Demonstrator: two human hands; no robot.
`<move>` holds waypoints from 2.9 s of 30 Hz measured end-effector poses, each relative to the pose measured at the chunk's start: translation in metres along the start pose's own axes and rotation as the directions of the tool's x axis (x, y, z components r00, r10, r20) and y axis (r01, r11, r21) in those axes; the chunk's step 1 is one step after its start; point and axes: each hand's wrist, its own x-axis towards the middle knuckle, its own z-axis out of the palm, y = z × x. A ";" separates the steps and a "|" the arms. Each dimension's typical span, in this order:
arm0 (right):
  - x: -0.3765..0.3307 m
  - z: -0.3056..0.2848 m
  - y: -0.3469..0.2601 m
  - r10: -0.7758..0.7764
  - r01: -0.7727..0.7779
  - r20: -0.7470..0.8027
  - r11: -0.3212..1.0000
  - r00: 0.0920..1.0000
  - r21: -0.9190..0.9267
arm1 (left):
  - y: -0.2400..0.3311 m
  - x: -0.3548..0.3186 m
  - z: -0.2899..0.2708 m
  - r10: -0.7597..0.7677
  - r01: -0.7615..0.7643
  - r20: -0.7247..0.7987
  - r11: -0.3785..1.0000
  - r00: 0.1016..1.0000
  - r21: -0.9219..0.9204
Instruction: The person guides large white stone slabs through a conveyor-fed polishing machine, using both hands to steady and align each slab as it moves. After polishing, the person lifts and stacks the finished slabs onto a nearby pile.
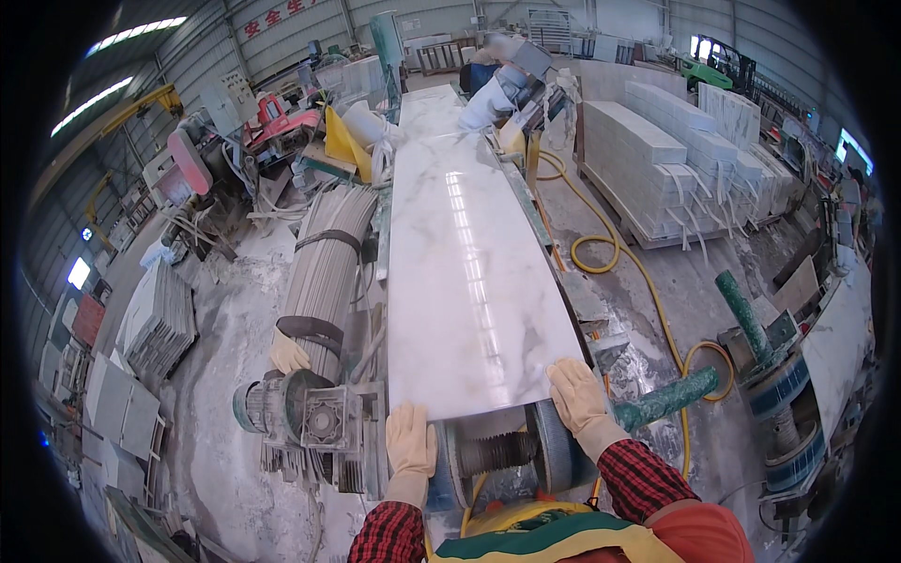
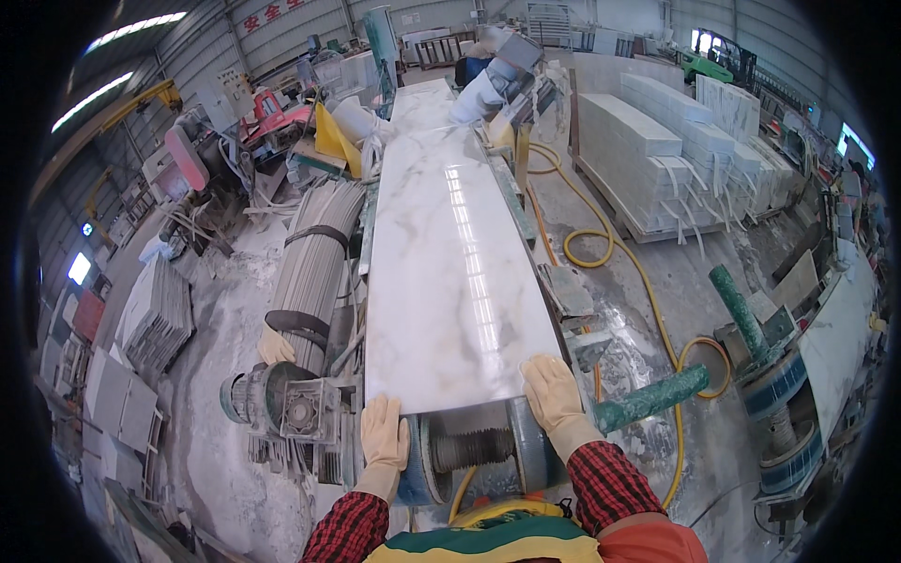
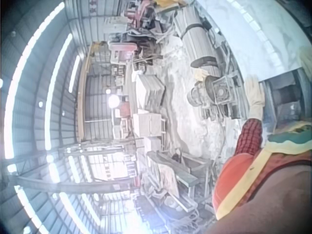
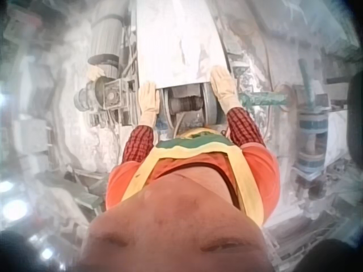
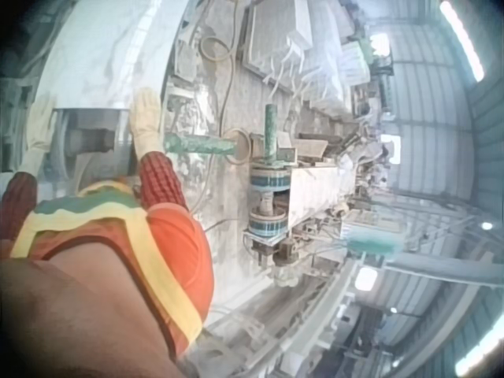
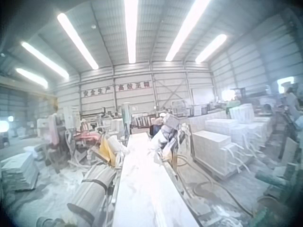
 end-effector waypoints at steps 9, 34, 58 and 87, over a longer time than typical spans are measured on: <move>-0.007 -0.003 -0.001 0.021 -0.022 0.052 0.999 0.998 0.027 | 0.000 -0.010 0.002 -0.027 0.027 0.012 1.000 1.000 -0.005; -0.016 -0.010 -0.010 0.007 -0.007 -0.006 0.999 1.000 0.040 | 0.007 -0.023 -0.006 -0.015 0.015 -0.005 1.000 1.000 -0.022; -0.027 -0.015 -0.018 0.031 -0.032 0.014 0.998 0.999 0.059 | 0.014 -0.034 -0.016 -0.016 0.016 0.025 1.000 1.000 -0.021; -0.043 -0.022 -0.026 0.012 -0.014 0.034 0.998 0.999 0.053 | 0.021 -0.048 -0.024 0.005 -0.004 0.010 0.999 1.000 -0.051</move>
